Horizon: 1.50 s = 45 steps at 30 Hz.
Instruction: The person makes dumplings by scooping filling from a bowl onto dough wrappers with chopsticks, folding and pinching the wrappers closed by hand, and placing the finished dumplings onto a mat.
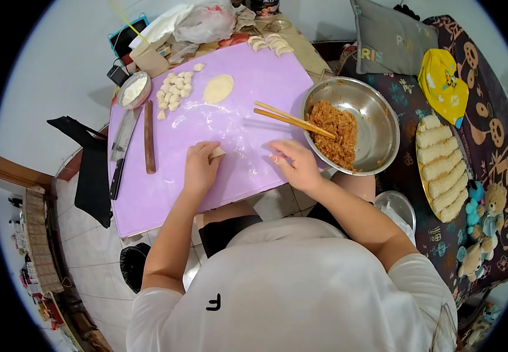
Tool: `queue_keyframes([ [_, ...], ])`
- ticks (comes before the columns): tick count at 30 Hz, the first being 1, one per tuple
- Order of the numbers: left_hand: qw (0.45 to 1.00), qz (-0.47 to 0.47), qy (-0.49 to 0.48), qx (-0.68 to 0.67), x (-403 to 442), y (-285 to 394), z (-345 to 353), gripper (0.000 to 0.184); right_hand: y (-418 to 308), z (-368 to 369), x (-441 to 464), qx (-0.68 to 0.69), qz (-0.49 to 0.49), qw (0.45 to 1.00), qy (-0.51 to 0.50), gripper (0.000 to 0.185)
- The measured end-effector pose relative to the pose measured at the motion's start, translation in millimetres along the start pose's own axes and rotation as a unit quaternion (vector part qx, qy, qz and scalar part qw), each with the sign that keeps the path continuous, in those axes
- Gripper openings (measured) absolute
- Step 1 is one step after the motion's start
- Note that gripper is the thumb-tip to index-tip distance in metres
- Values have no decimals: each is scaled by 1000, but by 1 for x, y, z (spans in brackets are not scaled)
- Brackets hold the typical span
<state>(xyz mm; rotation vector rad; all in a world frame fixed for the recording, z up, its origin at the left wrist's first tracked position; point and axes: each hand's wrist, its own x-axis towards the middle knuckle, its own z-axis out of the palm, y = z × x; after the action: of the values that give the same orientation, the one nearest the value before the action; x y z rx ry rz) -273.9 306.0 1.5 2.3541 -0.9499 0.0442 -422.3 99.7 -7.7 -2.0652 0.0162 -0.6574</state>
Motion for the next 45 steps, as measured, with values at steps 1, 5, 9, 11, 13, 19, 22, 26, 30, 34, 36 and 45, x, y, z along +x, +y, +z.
queue_keyframes([
  [1, 999, 37, -13, -14, -3, 3, 7, 31, 3, 1, 2, 19, 26, 999, 4, 24],
  [5, 974, 212, -62, -42, 4, 36, 43, 29, 13, 5, 5, 64, 71, 995, 20, 24],
  [9, 991, 131, 25, -7, 86, -6, 47, 24, 13, 2, 5, 78, 95, 992, -6, 24],
  [11, 996, 41, 67, 46, 105, -35, 25, 23, 17, 1, 2, 92, 98, 991, -10, 23],
  [13, 996, 19, 55, 74, 102, -39, 14, 22, 20, -2, 3, 100, 102, 989, -23, 23],
  [19, 986, 158, -57, -1, 66, -4, 16, 26, 25, -1, 3, 60, 9, 998, -23, 17],
  [22, 992, -12, -68, -110, 103, 9, 16, 26, 20, -5, 5, 123, 74, 989, -42, 17],
  [26, 952, -121, -137, -244, 191, 27, 26, 31, 25, 0, 1, 132, 53, 989, -33, 16],
  [30, 950, -57, -181, -247, 267, 49, 73, 31, 23, 0, 0, 177, 70, 981, -29, 16],
  [34, 976, 62, -149, -144, 312, 74, 118, 28, 24, -2, 1, 172, 61, 983, -27, 14],
  [36, 977, 164, -88, -107, 325, 75, 144, 29, 21, -9, 4, 169, 69, 982, -42, 14],
  [45, 986, 149, -65, 43, 332, 87, 162, 33, 22, -10, 4, 180, 60, 981, -39, 14],
])
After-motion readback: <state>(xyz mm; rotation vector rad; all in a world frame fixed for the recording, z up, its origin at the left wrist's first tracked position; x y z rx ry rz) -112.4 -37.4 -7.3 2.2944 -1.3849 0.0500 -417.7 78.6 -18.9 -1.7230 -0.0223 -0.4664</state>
